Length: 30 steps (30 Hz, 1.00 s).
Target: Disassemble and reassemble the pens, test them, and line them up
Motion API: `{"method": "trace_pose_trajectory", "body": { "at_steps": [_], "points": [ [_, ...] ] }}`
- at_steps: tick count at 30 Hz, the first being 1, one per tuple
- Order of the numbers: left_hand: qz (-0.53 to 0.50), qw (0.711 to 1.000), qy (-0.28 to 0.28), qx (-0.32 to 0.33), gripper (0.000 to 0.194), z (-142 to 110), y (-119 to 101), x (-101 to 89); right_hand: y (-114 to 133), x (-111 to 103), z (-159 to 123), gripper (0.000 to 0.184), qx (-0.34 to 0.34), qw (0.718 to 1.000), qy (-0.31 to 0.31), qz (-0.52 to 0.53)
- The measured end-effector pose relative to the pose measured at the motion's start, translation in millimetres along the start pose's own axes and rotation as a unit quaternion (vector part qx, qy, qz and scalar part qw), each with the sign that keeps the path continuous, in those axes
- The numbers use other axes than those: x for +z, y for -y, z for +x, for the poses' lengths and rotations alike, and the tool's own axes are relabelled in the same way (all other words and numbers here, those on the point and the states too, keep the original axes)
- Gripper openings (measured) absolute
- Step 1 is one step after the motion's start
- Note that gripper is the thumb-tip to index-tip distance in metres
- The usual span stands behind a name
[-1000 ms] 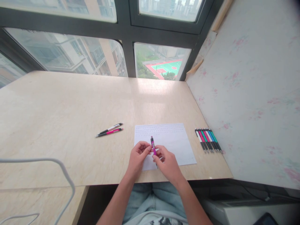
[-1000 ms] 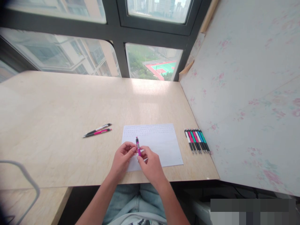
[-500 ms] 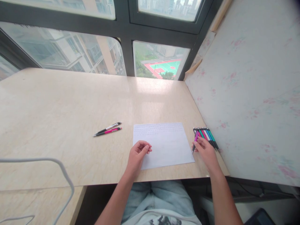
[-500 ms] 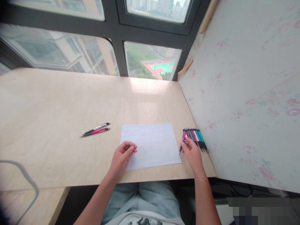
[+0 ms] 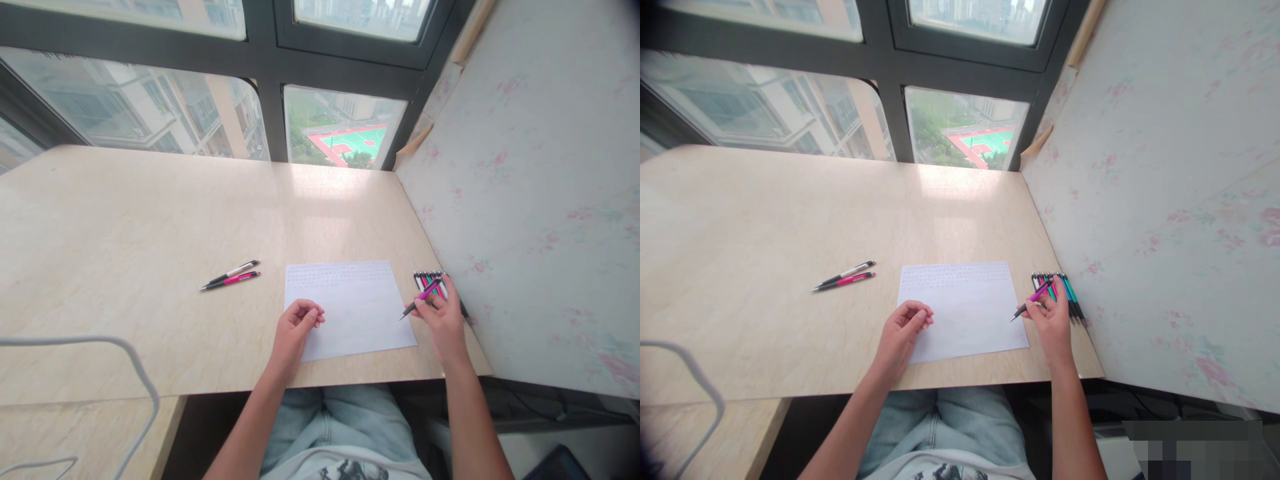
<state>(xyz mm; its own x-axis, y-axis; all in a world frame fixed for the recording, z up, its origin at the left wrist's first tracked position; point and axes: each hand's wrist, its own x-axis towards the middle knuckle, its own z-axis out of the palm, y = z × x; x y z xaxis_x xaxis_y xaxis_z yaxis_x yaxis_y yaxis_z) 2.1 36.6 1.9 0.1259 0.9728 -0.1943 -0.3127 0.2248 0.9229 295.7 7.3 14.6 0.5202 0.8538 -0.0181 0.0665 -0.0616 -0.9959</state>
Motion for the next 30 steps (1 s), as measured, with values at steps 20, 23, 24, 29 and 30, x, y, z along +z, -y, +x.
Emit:
{"method": "trace_pose_trajectory", "body": {
  "at_steps": [20,23,24,29,30],
  "points": [
    [-0.005,1.000,0.001,-0.005,0.013,0,-1,0.0,-16,-13,1,0.028,-0.103,0.817,0.000,-0.567],
    [-0.003,1.000,0.002,-0.005,0.013,0,0,-0.2,-15,-10,-2,0.022,-0.075,0.816,-0.001,-0.572],
    [-0.001,1.000,0.002,-0.003,0.012,0,0,-0.3,-15,-8,-2,0.021,-0.065,0.814,0.001,-0.577],
    [0.003,1.000,0.004,0.001,0.011,0,2,-0.9,-7,-1,-2,0.020,-0.017,0.801,-0.015,-0.598],
    [0.004,1.000,0.004,0.000,0.012,0,2,-1.1,-5,0,0,0.020,-0.010,0.797,-0.025,-0.603]
  ]
}}
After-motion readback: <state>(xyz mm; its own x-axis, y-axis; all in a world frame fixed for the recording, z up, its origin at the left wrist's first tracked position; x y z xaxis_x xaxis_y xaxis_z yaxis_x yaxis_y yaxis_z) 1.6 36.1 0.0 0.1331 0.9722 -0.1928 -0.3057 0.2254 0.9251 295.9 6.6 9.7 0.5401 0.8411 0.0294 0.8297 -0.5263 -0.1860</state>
